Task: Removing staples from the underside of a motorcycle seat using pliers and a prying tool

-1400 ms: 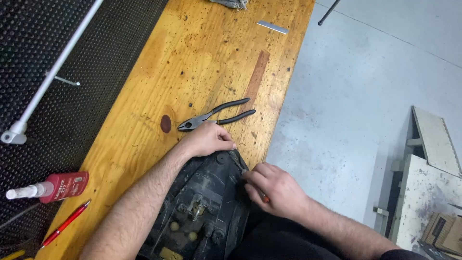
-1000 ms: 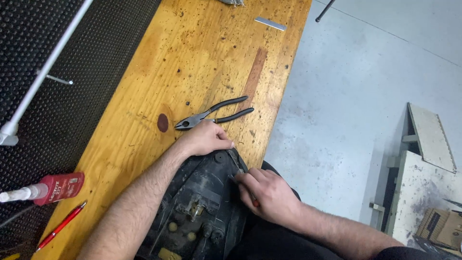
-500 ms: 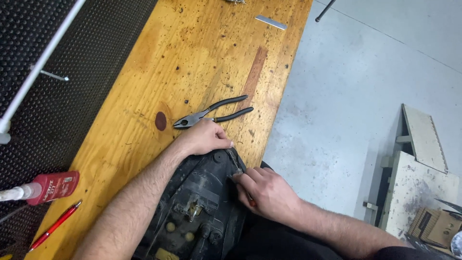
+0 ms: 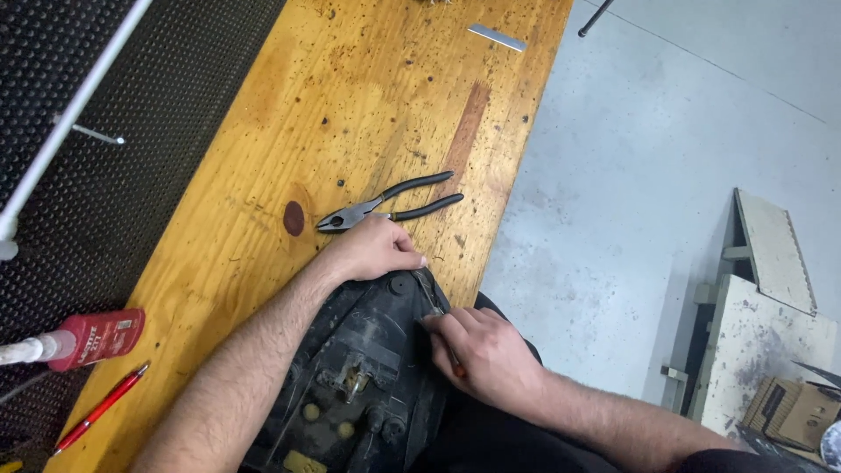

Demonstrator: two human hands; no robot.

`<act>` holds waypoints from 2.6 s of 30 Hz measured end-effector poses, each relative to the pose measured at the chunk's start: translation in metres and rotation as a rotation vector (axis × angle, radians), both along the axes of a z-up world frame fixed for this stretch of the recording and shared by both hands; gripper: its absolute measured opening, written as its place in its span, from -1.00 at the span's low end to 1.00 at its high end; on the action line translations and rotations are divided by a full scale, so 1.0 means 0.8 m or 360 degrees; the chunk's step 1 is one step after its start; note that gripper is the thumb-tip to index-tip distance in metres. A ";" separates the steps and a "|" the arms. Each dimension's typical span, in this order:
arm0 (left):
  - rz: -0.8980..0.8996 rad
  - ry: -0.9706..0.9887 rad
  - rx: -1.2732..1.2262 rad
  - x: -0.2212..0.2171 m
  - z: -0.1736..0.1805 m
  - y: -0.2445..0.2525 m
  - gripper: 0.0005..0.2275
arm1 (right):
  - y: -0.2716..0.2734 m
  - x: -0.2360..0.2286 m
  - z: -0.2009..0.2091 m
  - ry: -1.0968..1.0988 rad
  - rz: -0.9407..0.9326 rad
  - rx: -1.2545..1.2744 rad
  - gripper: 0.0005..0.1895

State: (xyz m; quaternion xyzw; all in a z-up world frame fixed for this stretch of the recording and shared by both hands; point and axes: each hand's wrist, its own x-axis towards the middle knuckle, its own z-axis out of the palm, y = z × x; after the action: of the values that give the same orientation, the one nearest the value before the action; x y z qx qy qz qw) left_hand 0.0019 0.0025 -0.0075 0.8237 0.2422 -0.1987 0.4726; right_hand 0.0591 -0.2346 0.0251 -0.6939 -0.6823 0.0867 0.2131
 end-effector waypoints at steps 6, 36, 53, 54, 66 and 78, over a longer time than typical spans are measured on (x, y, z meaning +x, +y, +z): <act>-0.0034 -0.0058 0.0068 0.001 -0.008 0.002 -0.78 | -0.006 -0.009 -0.036 -0.0009 0.0016 0.0020 -0.90; -0.0020 0.0246 -0.0133 0.002 0.023 -0.002 -0.73 | 0.016 0.001 0.028 0.0283 0.0291 -0.0180 -0.45; -0.0020 0.0091 -0.0180 0.002 -0.005 0.003 -0.76 | 0.072 0.018 -0.006 0.0601 0.1448 0.0360 -0.81; -0.0042 0.0016 -0.0171 0.001 -0.011 0.004 -0.76 | 0.075 0.018 -0.005 0.0605 0.1507 0.0313 -0.80; 0.0014 0.0164 -0.0210 0.001 0.013 0.011 -0.78 | 0.078 0.013 -0.028 0.0743 0.1501 0.0481 -0.59; -0.0063 0.0053 -0.0081 0.001 -0.001 0.010 -0.80 | 0.077 0.021 -0.052 0.0492 0.1586 0.0588 -0.67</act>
State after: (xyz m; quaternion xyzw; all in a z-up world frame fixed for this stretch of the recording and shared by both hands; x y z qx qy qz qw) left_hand 0.0029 0.0109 -0.0081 0.8126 0.2284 -0.2278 0.4854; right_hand 0.0755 -0.1728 -0.0165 -0.2173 -0.8928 0.1568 0.3622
